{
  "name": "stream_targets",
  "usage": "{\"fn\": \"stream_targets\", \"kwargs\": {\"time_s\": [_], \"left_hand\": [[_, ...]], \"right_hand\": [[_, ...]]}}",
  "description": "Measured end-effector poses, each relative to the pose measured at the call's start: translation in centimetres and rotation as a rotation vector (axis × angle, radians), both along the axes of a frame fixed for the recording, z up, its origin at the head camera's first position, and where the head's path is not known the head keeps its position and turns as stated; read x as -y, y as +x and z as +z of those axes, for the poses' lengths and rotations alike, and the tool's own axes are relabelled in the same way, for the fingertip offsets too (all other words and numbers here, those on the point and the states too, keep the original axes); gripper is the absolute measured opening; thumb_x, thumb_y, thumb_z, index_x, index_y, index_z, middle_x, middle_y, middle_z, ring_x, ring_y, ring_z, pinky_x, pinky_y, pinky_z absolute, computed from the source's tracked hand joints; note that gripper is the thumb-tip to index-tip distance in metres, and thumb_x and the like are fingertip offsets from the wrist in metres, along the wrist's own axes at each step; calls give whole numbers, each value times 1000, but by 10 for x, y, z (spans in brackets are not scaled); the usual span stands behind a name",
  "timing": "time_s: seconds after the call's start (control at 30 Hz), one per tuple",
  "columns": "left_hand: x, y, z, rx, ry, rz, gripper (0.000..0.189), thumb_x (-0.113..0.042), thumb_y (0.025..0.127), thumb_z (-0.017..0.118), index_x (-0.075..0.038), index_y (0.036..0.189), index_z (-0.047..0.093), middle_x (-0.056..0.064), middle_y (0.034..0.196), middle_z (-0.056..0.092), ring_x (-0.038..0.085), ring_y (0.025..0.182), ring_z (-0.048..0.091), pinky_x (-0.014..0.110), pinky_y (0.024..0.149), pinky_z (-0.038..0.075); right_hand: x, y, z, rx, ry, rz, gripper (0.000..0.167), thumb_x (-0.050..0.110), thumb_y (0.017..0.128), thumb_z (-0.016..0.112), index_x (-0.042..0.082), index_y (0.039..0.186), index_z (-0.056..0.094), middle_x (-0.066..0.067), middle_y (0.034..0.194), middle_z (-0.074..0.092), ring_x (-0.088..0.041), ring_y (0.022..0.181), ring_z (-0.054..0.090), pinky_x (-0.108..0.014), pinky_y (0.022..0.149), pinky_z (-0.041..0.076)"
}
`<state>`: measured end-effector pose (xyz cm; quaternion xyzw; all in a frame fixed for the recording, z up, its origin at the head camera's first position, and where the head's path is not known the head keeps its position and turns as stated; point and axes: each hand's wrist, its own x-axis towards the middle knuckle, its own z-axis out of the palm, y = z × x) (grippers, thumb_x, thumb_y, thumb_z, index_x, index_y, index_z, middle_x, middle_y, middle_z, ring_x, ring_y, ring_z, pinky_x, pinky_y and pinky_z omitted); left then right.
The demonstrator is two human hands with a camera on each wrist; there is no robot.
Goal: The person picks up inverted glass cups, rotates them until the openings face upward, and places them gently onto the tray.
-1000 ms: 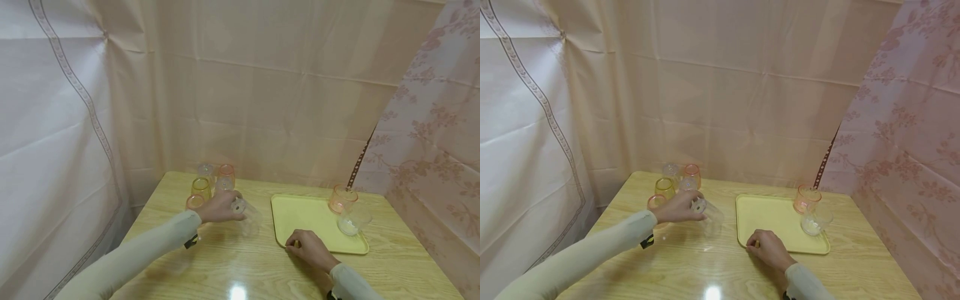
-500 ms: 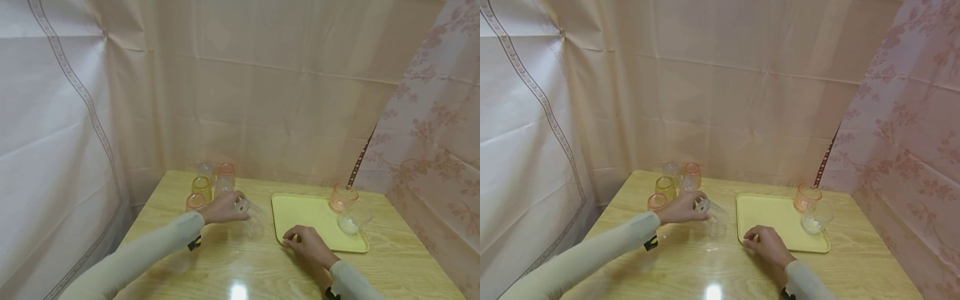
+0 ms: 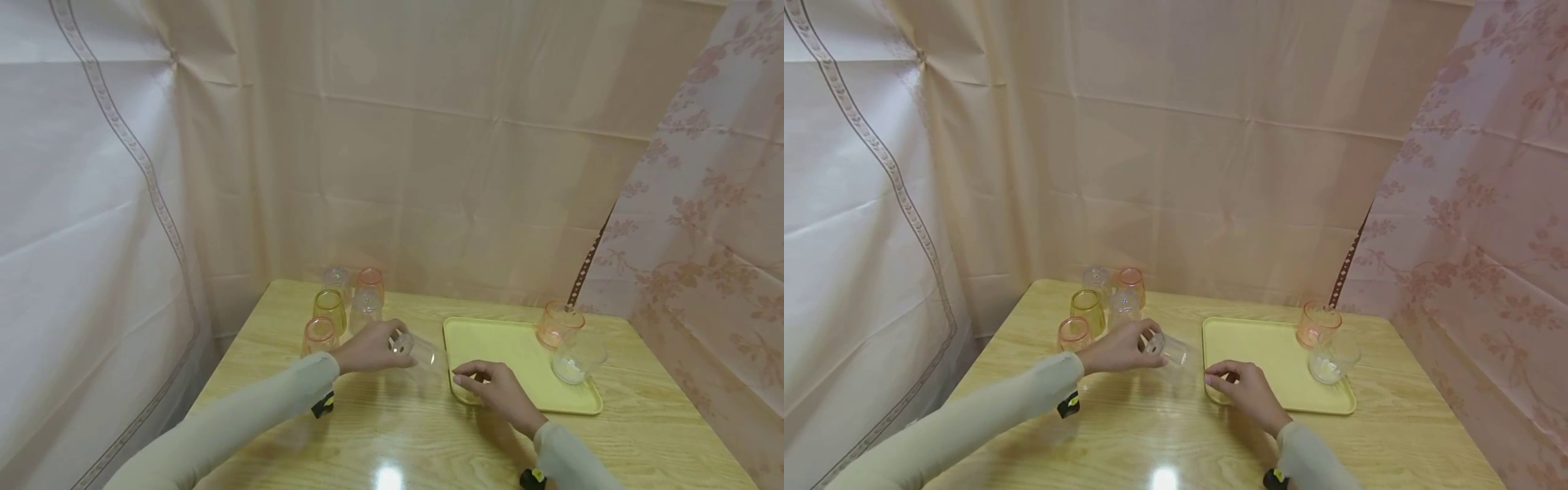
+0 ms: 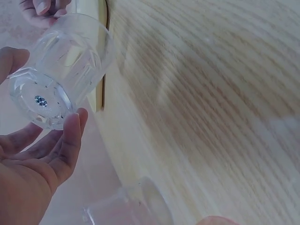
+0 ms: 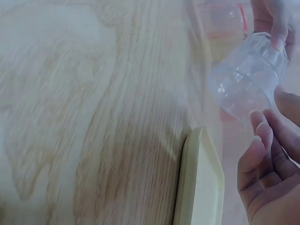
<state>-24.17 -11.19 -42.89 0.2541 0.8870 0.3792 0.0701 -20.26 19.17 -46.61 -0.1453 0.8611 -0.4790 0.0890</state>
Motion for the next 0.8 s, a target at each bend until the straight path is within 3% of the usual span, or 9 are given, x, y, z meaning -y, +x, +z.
{"fn": "stream_targets", "kwargs": {"time_s": [0.13,0.23,0.53,0.8], "left_hand": [[-2,1,-1,4,11,-15,64,-50,84,80,-9,129,60,8,111,68,10,83,66,27,69,56],[-3,1,-2,-6,12,-18,62,-52,85,80,-11,127,61,6,111,68,9,84,66,27,70,56],[-6,3,-3,19,49,-17,56,-50,86,80,-13,124,60,4,113,68,9,87,67,28,72,56],[-8,2,-3,19,69,-27,59,-51,85,81,-15,127,59,1,114,67,7,87,67,27,71,57]], "right_hand": [[3,1,3,40,-62,-7,36,36,96,73,8,120,73,-8,106,70,-22,77,58,-34,63,54],[4,2,4,56,-89,-3,38,37,96,72,8,121,72,-5,114,71,-30,93,60,-40,73,56],[7,-2,4,156,-253,-29,42,35,98,70,-2,119,69,-18,110,69,-14,71,49,-25,65,47],[8,-2,5,252,-340,-84,48,38,96,72,-3,122,67,-8,106,68,-12,72,49,-24,65,48]]}}
